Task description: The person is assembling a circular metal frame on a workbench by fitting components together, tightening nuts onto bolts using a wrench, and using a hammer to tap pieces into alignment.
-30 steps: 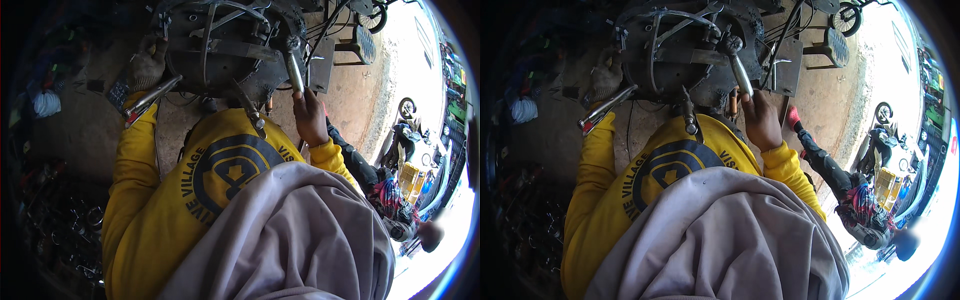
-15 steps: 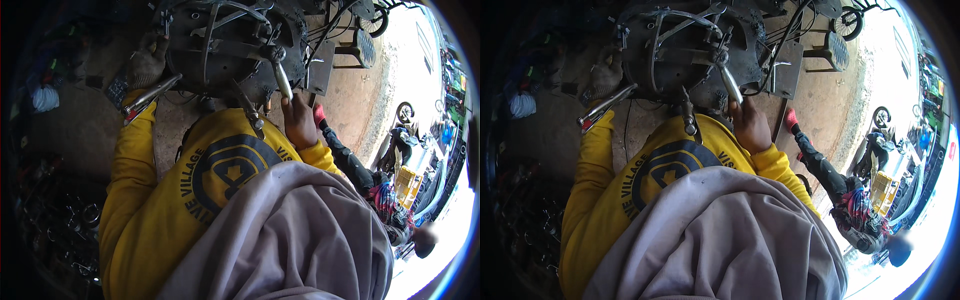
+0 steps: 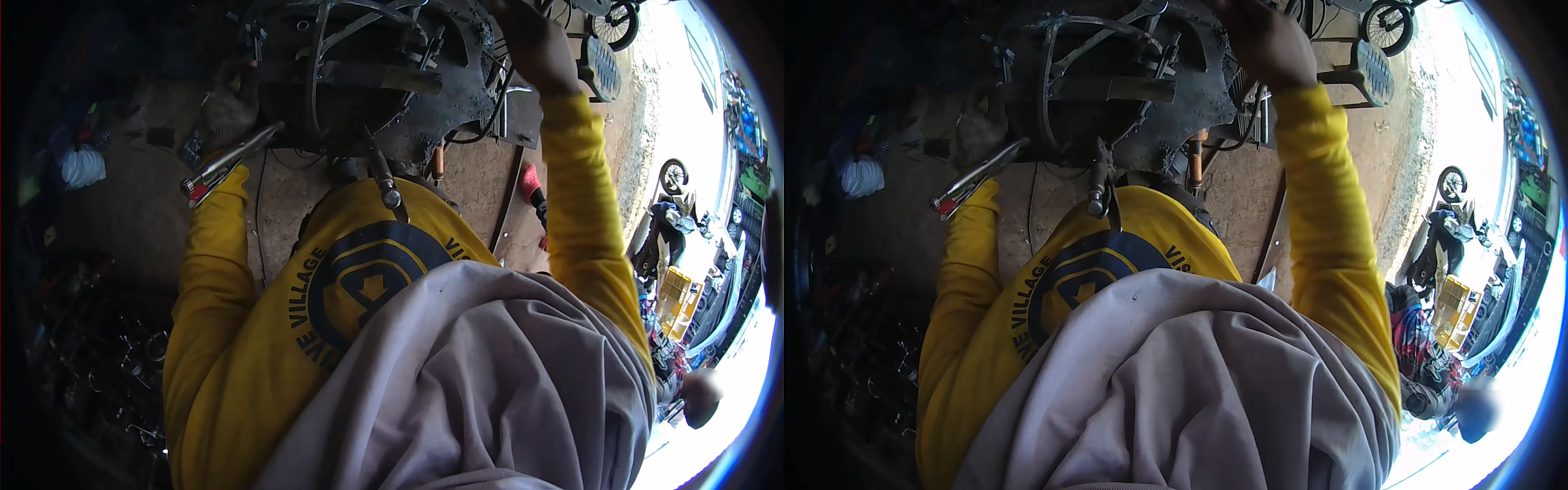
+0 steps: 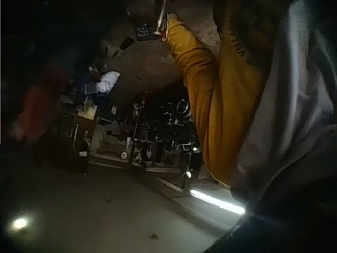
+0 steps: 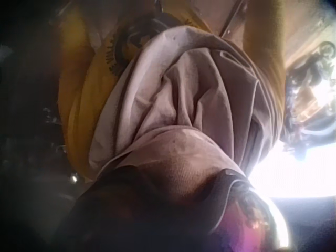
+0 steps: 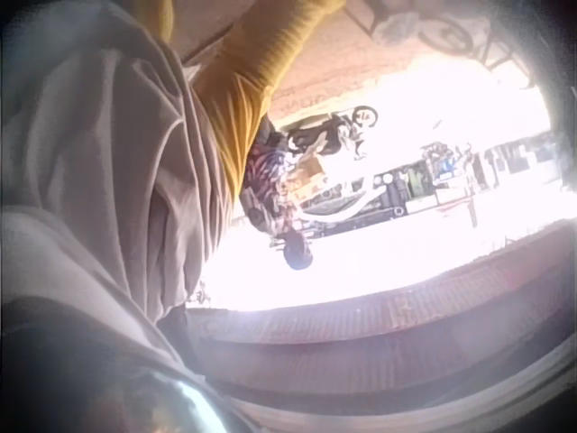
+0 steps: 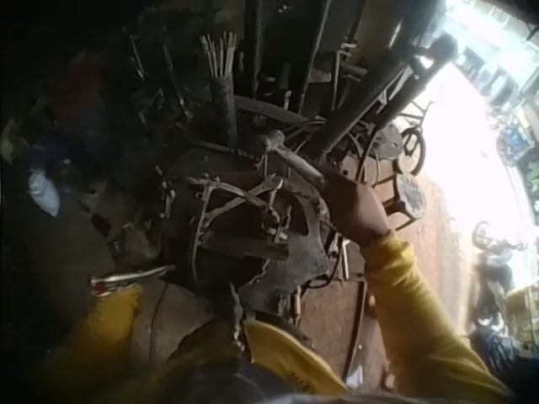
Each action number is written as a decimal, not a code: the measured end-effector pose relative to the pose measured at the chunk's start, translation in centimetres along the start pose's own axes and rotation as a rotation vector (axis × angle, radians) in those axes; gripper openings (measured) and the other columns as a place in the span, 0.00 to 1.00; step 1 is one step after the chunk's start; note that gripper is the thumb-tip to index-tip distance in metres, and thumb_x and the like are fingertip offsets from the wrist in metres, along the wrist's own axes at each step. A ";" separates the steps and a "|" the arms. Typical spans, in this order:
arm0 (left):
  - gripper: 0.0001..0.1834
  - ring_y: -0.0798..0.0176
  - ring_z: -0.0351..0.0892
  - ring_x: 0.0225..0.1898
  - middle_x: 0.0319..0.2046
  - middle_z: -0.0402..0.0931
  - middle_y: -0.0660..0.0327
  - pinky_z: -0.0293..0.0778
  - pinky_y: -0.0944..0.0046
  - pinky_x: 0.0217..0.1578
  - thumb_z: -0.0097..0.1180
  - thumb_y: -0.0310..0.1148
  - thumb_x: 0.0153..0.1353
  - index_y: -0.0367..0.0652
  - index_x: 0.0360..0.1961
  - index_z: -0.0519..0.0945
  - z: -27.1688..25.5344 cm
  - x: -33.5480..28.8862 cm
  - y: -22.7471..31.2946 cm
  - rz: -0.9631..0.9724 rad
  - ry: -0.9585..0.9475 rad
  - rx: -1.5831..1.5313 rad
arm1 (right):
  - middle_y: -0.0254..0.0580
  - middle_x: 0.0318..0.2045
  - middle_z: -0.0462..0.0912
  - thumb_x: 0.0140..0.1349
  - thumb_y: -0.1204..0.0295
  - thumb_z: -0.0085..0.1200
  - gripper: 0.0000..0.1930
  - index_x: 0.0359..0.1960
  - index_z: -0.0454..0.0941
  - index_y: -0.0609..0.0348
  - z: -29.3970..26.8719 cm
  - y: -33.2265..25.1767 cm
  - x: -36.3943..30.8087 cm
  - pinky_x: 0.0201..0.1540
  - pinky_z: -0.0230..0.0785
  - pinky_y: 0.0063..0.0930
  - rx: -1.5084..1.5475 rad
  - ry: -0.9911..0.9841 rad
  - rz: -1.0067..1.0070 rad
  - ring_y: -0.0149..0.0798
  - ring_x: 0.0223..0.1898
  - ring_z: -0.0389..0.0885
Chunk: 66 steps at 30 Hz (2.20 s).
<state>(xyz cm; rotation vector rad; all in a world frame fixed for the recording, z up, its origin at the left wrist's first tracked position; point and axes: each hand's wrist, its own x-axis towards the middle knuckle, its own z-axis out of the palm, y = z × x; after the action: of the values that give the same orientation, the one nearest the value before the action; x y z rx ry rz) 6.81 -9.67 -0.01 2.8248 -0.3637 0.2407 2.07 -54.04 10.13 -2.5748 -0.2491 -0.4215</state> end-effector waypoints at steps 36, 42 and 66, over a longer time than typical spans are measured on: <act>0.23 0.57 0.85 0.36 0.34 0.85 0.52 0.77 0.57 0.38 0.56 0.54 0.67 0.45 0.45 0.85 -1.8 0.0 -1.2 -0.431 -0.034 -0.466 | 0.54 0.38 0.85 0.68 0.62 0.58 0.13 0.45 0.83 0.58 6.9 -1.5 3.1 0.45 0.75 0.44 -0.140 0.238 -0.087 0.58 0.42 0.83; 0.18 0.68 0.82 0.26 0.29 0.83 0.59 0.74 0.64 0.30 0.56 0.50 0.68 0.49 0.47 0.85 -2.3 0.3 0.8 -0.299 -0.093 -0.587 | 0.53 0.46 0.84 0.63 0.63 0.61 0.17 0.51 0.82 0.57 6.6 -5.3 -9.2 0.54 0.72 0.42 0.083 0.097 0.301 0.55 0.51 0.82; 0.17 0.43 0.85 0.42 0.39 0.85 0.52 0.78 0.51 0.40 0.53 0.50 0.67 0.52 0.47 0.82 -1.7 -0.3 -0.8 0.220 0.123 0.008 | 0.48 0.43 0.85 0.61 0.65 0.60 0.16 0.49 0.83 0.54 10.4 0.6 9.4 0.46 0.76 0.43 0.146 -0.138 -0.286 0.54 0.42 0.83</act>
<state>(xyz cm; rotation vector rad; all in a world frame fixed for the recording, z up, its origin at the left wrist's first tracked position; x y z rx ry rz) 6.49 -8.32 1.31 2.7597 -0.6468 0.4596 13.60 -48.22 4.54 -2.4326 -0.6780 -0.3137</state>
